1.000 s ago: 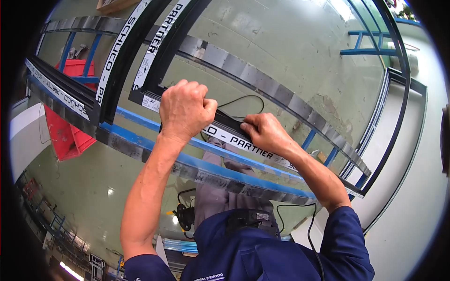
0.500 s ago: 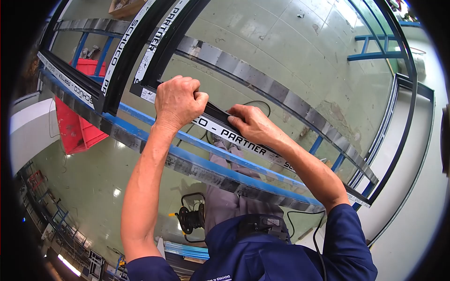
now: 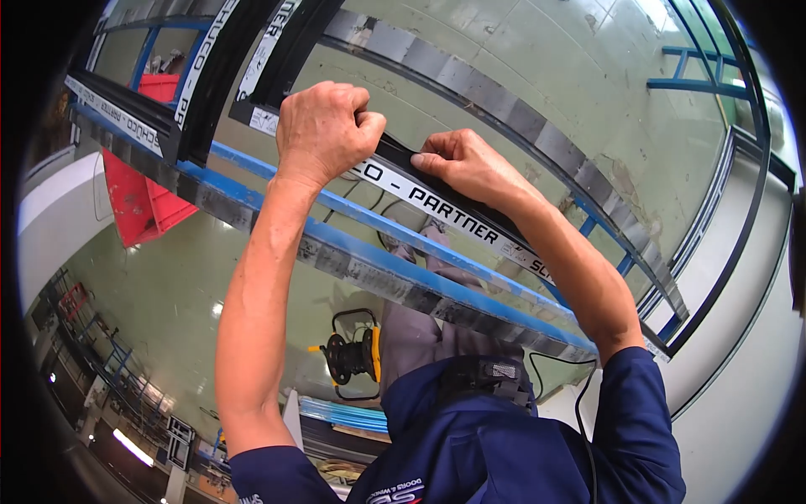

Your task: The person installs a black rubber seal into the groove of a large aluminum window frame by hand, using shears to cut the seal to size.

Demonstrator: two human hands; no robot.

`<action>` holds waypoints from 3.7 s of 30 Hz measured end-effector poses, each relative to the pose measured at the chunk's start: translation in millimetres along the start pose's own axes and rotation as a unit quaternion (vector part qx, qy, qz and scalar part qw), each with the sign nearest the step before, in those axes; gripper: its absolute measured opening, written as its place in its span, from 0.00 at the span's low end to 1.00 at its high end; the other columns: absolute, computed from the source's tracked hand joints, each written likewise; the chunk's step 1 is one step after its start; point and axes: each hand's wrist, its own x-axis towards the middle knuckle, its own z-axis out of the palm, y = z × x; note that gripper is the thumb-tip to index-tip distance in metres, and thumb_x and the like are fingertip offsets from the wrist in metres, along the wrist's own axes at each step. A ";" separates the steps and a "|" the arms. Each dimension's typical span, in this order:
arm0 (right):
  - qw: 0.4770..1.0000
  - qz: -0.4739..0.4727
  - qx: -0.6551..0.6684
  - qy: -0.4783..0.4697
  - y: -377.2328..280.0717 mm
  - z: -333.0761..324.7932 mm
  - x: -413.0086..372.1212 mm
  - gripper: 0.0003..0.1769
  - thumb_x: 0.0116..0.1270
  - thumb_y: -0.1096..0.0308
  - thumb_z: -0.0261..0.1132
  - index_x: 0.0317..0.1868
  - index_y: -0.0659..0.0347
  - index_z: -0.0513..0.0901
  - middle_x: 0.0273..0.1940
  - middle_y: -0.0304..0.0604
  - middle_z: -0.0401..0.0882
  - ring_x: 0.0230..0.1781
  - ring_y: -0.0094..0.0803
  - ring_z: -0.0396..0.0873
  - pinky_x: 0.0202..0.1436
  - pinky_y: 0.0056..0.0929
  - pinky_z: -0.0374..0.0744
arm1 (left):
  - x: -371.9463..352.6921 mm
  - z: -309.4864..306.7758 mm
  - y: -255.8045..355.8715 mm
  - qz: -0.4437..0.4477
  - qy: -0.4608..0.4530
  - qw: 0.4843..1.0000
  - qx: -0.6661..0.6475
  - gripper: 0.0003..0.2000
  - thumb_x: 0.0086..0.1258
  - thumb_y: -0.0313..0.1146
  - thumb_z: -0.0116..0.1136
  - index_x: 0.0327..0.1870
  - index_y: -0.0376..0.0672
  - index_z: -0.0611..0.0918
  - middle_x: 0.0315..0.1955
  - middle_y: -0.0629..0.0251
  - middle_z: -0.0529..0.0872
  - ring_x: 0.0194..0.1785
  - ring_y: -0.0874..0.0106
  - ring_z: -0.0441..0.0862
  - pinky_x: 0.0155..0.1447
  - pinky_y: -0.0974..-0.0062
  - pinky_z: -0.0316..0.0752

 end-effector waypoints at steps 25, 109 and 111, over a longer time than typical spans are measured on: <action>0.984 -0.029 -0.100 0.144 83.2 -16.7 -90.6 0.16 0.75 0.62 0.64 0.46 0.69 0.88 0.29 0.54 0.85 0.28 0.34 0.80 0.37 0.39 0.78 | 2.9 -4.5 -3.8 0.008 -0.036 0.999 -0.001 0.11 0.56 0.37 0.57 0.20 0.39 0.79 0.21 0.54 0.81 0.27 0.51 0.80 0.34 0.56 0.75; 0.538 0.359 0.366 0.669 996.8 292.0 -506.7 0.14 0.69 0.60 0.65 0.48 0.59 0.87 0.44 0.54 0.88 0.48 0.54 0.86 0.53 0.52 0.82 | -368.1 311.6 727.3 0.370 -0.282 0.885 0.007 0.40 0.52 0.37 0.79 0.69 0.33 0.76 0.57 0.41 0.83 0.59 0.46 0.83 0.59 0.50 0.78; 0.580 0.361 0.372 0.628 1054.9 230.0 -500.6 0.16 0.70 0.61 0.65 0.54 0.59 0.85 0.52 0.53 0.87 0.54 0.53 0.84 0.55 0.51 0.82 | -364.6 334.4 725.0 0.367 -0.244 0.895 0.073 0.41 0.48 0.41 0.81 0.66 0.34 0.77 0.48 0.42 0.87 0.50 0.46 0.87 0.52 0.50 0.79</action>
